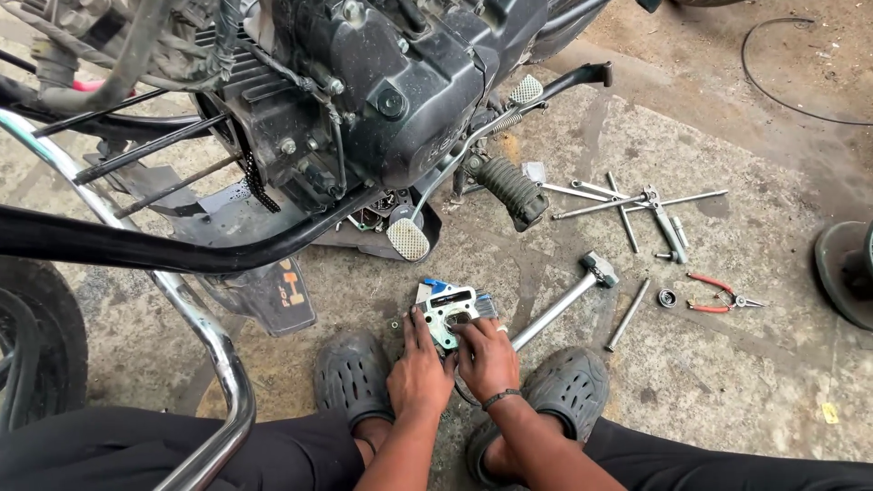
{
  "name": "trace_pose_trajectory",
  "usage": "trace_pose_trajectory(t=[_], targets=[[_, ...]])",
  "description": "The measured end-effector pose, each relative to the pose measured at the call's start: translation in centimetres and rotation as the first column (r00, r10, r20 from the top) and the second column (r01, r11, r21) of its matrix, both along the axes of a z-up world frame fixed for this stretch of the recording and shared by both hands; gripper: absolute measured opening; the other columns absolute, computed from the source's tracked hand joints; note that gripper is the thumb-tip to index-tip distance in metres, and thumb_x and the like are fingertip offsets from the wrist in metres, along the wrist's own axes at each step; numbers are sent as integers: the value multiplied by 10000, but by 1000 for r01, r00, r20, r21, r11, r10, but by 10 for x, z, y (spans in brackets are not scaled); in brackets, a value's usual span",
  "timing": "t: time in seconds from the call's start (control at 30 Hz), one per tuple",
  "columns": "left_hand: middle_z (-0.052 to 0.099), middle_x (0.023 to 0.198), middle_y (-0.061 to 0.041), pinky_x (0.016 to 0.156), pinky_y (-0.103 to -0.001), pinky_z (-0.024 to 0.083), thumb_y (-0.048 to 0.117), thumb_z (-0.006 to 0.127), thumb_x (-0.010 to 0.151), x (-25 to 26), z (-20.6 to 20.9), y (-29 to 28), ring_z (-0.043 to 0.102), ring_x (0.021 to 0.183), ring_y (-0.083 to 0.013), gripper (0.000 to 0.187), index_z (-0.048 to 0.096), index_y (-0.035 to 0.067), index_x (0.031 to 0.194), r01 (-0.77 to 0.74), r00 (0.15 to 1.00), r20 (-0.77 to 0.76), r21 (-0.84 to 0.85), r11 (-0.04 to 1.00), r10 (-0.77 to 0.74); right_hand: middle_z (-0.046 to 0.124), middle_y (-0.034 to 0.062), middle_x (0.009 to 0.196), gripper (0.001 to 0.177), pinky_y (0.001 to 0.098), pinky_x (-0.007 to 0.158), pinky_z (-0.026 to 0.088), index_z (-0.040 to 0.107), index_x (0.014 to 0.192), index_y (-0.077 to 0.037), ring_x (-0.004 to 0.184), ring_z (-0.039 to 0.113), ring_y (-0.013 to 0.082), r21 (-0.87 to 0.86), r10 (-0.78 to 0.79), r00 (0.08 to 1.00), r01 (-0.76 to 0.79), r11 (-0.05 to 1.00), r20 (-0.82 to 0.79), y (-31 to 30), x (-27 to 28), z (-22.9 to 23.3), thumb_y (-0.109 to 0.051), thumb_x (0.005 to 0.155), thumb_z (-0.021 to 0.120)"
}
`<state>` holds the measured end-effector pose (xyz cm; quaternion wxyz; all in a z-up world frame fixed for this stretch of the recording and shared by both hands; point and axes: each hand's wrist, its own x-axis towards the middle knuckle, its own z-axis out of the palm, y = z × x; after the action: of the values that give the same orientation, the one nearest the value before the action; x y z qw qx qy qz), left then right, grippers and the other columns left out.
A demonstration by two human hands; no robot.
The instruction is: Inspecting and assembling components of a motorcycle engine cylinder head on a workshop floor.
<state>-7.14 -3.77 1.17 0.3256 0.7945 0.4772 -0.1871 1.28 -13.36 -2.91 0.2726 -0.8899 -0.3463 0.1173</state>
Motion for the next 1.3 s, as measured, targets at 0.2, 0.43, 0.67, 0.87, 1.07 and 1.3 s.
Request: trace_pose_trajectory(t=[0.2,0.43,0.67,0.87,1.07,1.3], targets=[[155,1702,-75,763,-472,625,436,705,896,0,1,-1,721,1008,-373,1034,29,167,1631,6,1000,-14,-10,1000,-7,681,48,999,175,461,762,546,757,1027,-185,940,651,329,-8,-72,997,72,997,0,-1,3,0,-155,884,661],[182,1688,-104,735,-467,627,455,721,877,-2,-12,-3,725,992,-375,998,94,212,1615,18,1000,14,38,999,-18,660,67,981,200,469,762,540,756,1053,-186,926,643,338,30,-22,1000,22,999,-3,1,2,1,-144,881,663],[-26,1676,-284,699,-463,636,419,535,1031,-1,2,-6,746,892,-357,609,222,491,1548,218,974,-61,9,976,-217,662,53,980,255,470,743,535,759,1081,-180,934,636,337,18,48,999,-48,999,6,-5,13,-3,-84,873,646],[-82,1672,-288,722,-471,632,421,518,1031,-1,-8,-10,744,883,-348,570,268,494,1538,221,974,-59,21,975,-219,662,51,981,260,466,724,540,759,1059,-188,906,640,335,-7,139,990,-139,990,5,-4,20,5,-78,851,648],[-113,1668,-290,736,-477,625,432,528,1023,1,-12,-10,741,890,-359,630,224,475,1573,235,969,-77,13,972,-233,653,66,970,219,468,764,533,761,1052,-171,952,632,330,42,71,997,-70,997,-30,-4,19,-1,-88,890,638],[-106,1672,-294,735,-466,627,430,521,1029,1,-9,-11,745,901,-355,620,232,467,1575,214,975,-66,9,977,-213,665,51,981,220,461,780,536,760,1055,-163,975,624,327,64,63,998,-64,996,3,-2,14,-1,-83,879,654]])
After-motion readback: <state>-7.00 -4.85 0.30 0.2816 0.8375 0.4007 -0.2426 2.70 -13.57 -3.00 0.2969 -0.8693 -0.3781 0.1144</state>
